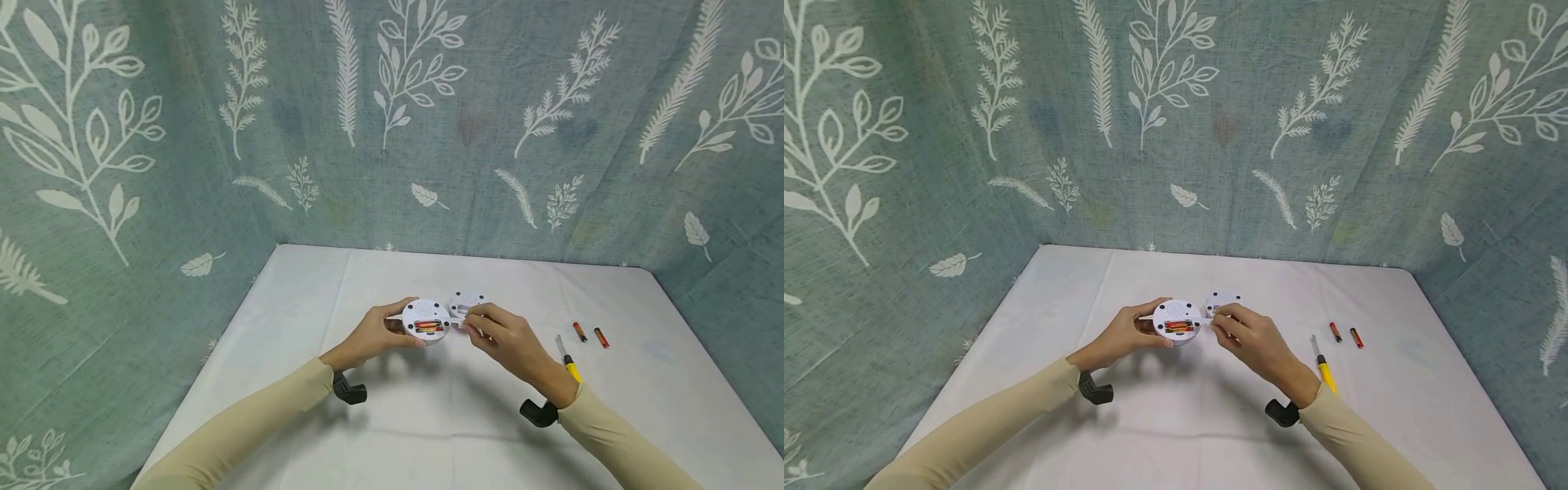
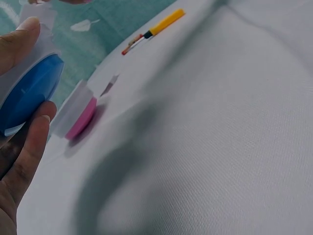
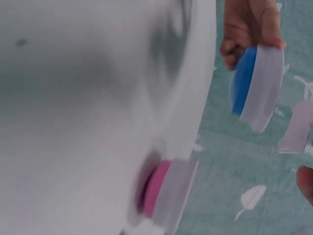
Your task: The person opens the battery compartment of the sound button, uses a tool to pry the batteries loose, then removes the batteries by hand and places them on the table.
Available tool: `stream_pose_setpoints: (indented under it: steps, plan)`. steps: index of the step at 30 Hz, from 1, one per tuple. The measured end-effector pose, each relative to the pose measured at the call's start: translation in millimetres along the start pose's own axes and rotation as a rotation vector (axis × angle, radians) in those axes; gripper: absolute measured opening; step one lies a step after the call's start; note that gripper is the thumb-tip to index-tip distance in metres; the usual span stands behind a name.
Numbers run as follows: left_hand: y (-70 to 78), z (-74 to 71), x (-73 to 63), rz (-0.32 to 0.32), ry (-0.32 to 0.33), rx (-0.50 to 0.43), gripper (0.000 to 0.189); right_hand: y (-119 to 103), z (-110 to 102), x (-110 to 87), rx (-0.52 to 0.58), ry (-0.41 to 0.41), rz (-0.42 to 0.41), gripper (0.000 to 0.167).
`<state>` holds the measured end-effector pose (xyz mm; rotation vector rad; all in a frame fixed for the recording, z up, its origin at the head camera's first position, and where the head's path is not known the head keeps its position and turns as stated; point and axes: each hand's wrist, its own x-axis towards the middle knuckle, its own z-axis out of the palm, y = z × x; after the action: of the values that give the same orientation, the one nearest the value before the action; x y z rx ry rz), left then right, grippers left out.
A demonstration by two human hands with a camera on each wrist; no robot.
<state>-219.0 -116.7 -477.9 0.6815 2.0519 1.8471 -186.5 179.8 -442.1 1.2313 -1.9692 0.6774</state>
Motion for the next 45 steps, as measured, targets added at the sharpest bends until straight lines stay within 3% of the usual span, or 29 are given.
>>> stream_pose_setpoints:
  steps: [11, 19, 23, 27, 30, 32, 37, 45]
  plan:
    - [-1.4, -3.6, -1.5, -0.035, 0.028, -0.012, 0.091, 16.0, -21.0, -38.5, -0.072, 0.022, 0.037, 0.017]
    - [-2.3, -5.5, -2.7, -0.039, 0.021, 0.002, 0.088, 25.4, -37.1, -72.0, -0.122, -0.099, 0.150, 0.014]
    - [-2.7, -5.3, -3.9, -0.033, 0.015, -0.005, 0.086, 29.7, -38.6, -84.1, -0.128, -0.127, 0.154, 0.018]
    - [-4.3, -4.9, -4.5, -0.032, 0.017, -0.010, 0.086, 32.6, -36.2, -91.0, -0.140, -0.148, 0.143, 0.028]
    - [-4.9, -4.4, -4.8, -0.035, 0.013, -0.016, 0.089, 33.1, -34.1, -94.4, -0.159, -0.178, 0.144, 0.018]
    - [-5.1, -4.1, -5.0, -0.038, 0.008, -0.019, 0.091, 32.8, -33.1, -95.7, -0.170, -0.198, 0.144, 0.003]
    - [-4.8, -4.0, -5.2, -0.043, 0.005, -0.022, 0.092, 31.2, -31.1, -98.0, -0.180, -0.240, 0.148, 0.025]
    - [-4.0, -1.9, -5.7, -0.037, -0.016, -0.047, 0.084, 28.6, -27.1, -102.7, -0.165, -0.339, 0.205, 0.021]
